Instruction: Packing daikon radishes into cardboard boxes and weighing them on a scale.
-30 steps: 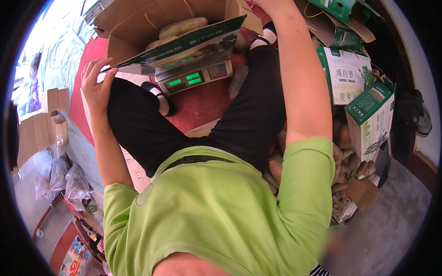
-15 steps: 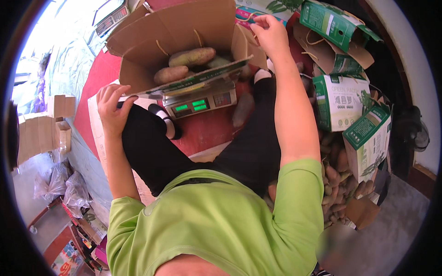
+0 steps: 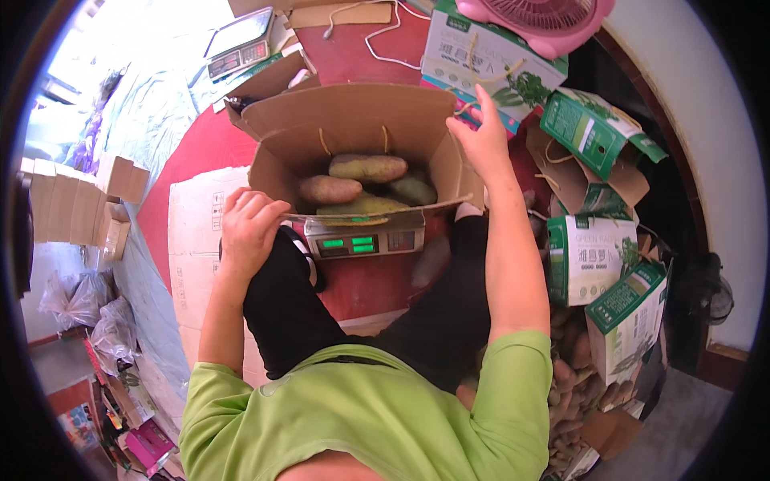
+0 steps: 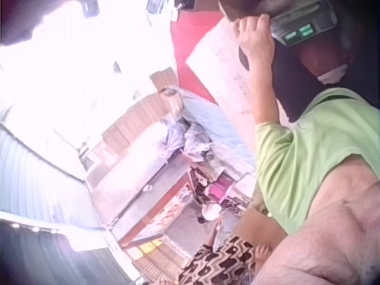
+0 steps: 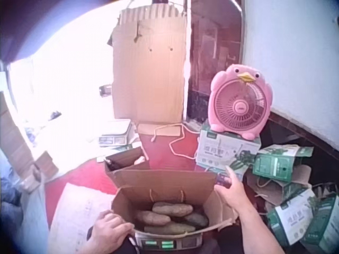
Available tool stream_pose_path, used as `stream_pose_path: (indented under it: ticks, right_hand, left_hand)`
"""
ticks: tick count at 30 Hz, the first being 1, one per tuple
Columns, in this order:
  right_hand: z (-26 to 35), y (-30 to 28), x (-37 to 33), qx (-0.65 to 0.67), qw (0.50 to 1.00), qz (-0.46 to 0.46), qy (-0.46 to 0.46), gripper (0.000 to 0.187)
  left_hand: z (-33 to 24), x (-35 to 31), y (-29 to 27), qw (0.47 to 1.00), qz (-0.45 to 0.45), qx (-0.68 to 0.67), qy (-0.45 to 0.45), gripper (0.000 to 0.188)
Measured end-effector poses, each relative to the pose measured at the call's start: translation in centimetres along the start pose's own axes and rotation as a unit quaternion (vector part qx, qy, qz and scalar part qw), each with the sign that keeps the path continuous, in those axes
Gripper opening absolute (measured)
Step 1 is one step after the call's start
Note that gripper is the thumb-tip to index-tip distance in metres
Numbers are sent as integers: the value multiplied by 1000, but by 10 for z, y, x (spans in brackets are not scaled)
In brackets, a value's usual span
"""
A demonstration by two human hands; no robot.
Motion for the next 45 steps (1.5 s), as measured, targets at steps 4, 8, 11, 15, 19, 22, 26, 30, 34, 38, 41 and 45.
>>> stream_pose_path:
  ticks: [4,8,11,15,19,22,26,30,34,38,41,45]
  right_hand:
    - [-4,3,19,-19,997,68,-8,69]
    - [-1,15,38,65,983,156,66,40]
    - [21,22,31,-136,987,76,33,16]
    - [33,33,36,-165,985,34,-41,15]
    - [70,55,32,-213,974,42,-66,18]
    - [110,82,28,-289,941,33,-171,18]
    - [152,134,18,-282,926,40,-249,18]
    - [179,189,-6,-284,918,77,-265,19]
    - [183,250,-34,-272,912,129,-280,21]
    - [182,323,-88,-239,906,190,-292,16]
    - [155,375,-124,-204,909,218,-292,15]
    - [129,436,-198,-211,894,313,-240,17]
  left_hand:
    - [1,5,-2,998,43,21,28,11]
    - [9,4,-3,998,56,14,27,4]
    - [15,-2,-5,999,43,14,12,3]
    - [27,-12,-10,1000,6,20,-3,2]
    - [44,-30,-21,998,-52,21,-23,4]
    - [57,-51,-35,994,-87,32,-51,4]
    - [72,-88,-51,989,-102,32,-106,3]
    - [77,-129,-78,981,-102,56,-158,3]
    - [76,-183,-115,968,-64,124,-210,1]
    - [68,-261,-142,948,-5,209,-239,3]
    - [60,-309,-154,927,51,252,-273,3]
    - [30,-362,-178,904,96,279,-311,7]
Point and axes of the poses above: each hand's wrist, its own x-axis towards the middle knuckle, its own y-axis out of the palm, z = x × y, the point moved 2 cm from there along x, towards the middle knuckle, and after that the axes turned 10 degrees about y, right-handed, at the moved point
